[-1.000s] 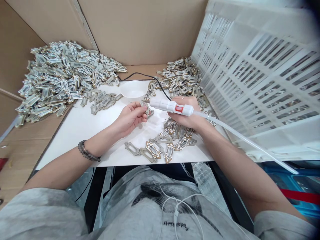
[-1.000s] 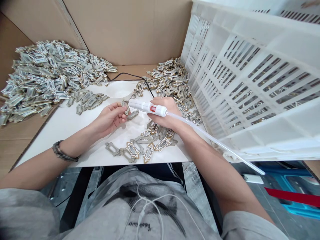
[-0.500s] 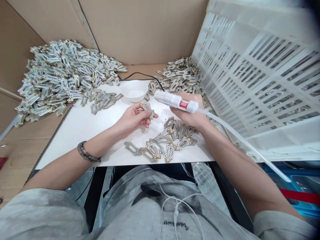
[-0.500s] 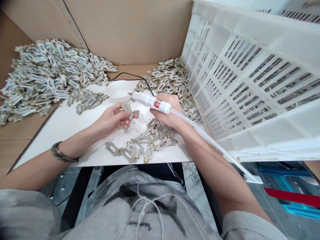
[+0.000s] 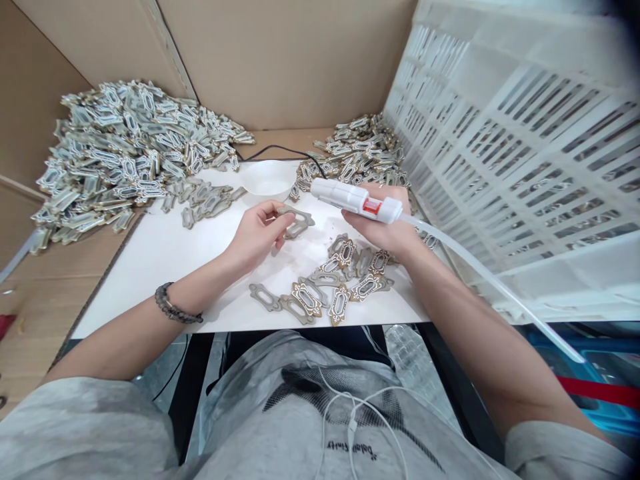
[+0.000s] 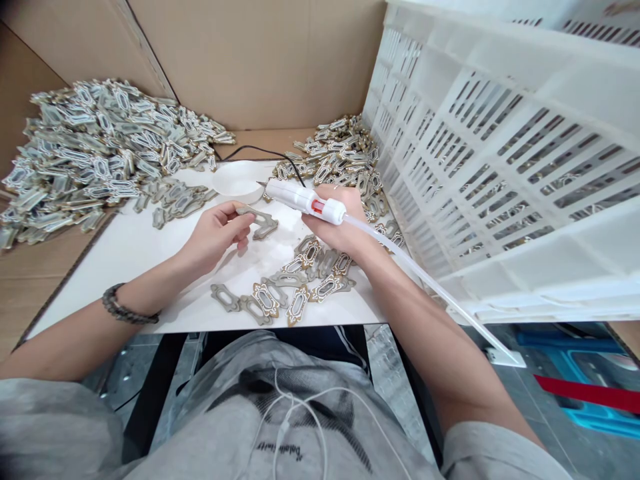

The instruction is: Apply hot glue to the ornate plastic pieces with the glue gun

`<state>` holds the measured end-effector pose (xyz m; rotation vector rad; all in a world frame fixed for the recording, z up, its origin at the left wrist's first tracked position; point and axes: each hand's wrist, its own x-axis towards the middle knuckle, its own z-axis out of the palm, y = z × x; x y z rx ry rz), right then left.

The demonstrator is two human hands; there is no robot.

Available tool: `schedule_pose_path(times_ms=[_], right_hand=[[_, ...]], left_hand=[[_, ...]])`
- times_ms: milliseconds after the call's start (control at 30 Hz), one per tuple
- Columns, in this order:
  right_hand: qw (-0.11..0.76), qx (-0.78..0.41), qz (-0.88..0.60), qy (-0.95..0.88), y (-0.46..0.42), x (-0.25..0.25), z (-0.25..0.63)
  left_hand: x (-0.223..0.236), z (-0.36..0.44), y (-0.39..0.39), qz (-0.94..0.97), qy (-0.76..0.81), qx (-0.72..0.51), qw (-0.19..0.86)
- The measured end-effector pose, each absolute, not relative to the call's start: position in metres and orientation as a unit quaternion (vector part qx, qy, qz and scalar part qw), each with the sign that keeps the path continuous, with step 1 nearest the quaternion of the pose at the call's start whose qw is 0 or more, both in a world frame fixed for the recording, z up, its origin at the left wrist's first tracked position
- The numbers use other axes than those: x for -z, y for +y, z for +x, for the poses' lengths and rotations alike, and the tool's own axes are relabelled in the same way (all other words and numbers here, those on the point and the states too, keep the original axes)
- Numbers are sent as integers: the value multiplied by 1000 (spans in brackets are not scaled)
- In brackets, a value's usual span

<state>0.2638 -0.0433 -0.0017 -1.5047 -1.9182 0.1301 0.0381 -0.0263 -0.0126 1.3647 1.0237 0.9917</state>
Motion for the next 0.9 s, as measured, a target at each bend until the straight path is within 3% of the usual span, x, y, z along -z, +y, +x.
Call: schedule_pose_path(times_ms=[167,433,900], right_hand=[[356,-70,-574,-734,-45,1,263],[384,-207,-557,-706,-50,1,262],[341,-205,-553,-732,-51,0,261]], left_hand=[[12,38,-25,578,426,-447,534],[18,34,-20,558,414,-478,537],[20,35,-20,561,402,-479,543]])
